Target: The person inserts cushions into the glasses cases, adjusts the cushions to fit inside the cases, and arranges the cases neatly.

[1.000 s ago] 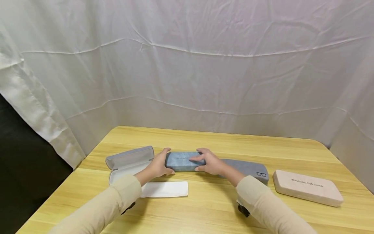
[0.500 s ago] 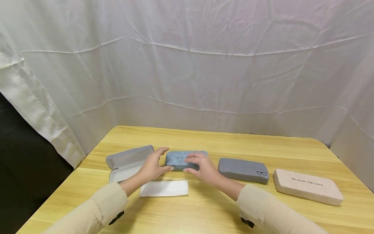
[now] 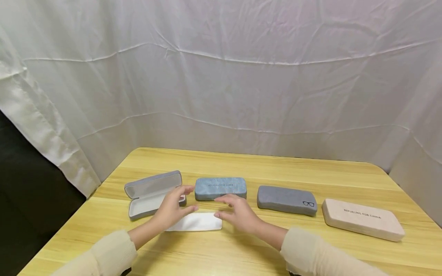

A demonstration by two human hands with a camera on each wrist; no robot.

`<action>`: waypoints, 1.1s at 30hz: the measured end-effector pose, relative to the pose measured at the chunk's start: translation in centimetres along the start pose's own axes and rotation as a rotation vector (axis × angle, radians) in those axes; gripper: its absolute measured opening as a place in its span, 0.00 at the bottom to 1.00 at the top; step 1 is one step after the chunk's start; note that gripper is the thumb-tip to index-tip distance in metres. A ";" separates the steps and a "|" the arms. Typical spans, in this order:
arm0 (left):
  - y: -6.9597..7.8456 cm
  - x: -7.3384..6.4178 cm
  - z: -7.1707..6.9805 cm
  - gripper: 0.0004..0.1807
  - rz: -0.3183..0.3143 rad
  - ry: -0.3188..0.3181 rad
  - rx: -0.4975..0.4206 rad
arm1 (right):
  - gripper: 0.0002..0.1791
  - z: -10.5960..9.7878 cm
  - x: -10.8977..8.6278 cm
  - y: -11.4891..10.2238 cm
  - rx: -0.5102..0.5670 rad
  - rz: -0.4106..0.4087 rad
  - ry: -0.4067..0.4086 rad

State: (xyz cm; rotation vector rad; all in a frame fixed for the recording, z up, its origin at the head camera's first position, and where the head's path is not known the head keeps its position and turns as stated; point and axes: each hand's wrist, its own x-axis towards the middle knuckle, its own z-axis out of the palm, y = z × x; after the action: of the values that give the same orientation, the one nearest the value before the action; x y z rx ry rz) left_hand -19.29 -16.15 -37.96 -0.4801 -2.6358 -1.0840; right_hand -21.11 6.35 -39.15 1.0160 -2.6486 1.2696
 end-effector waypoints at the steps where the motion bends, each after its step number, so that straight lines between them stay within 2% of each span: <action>1: 0.0 -0.3 0.0 0.27 -0.001 -0.002 0.004 | 0.22 0.1 -0.1 0.0 0.004 0.004 -0.005; 9: -0.8 -2.3 0.1 0.25 -0.041 -0.056 0.062 | 0.25 0.8 -0.3 -0.1 0.038 0.074 -0.070; 14: -1.2 -2.7 -0.2 0.24 -0.037 -0.062 0.100 | 0.26 1.1 -0.1 -0.1 0.027 0.100 -0.098; 23: -1.7 -3.7 -0.5 0.22 -0.096 -0.085 0.134 | 0.26 1.4 0.0 -0.2 -0.014 0.122 -0.115; 26: -2.0 -3.9 -0.6 0.23 -0.088 -0.094 0.159 | 0.26 1.4 0.1 -0.3 -0.037 0.117 -0.122; 29: -2.3 -4.0 -0.6 0.24 -0.063 -0.104 0.184 | 0.17 1.4 0.3 -0.5 -0.065 0.095 -0.136; 33: -2.6 -3.9 -0.8 0.26 -0.030 -0.115 0.201 | 0.12 1.4 0.6 -0.8 -0.060 0.096 -0.148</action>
State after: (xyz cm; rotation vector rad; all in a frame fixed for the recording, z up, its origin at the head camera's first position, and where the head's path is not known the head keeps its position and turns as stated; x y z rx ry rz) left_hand -16.64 -19.25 -40.38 -0.4740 -2.8228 -0.8096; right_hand -20.77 4.64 -39.36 1.0237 -2.8596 1.1655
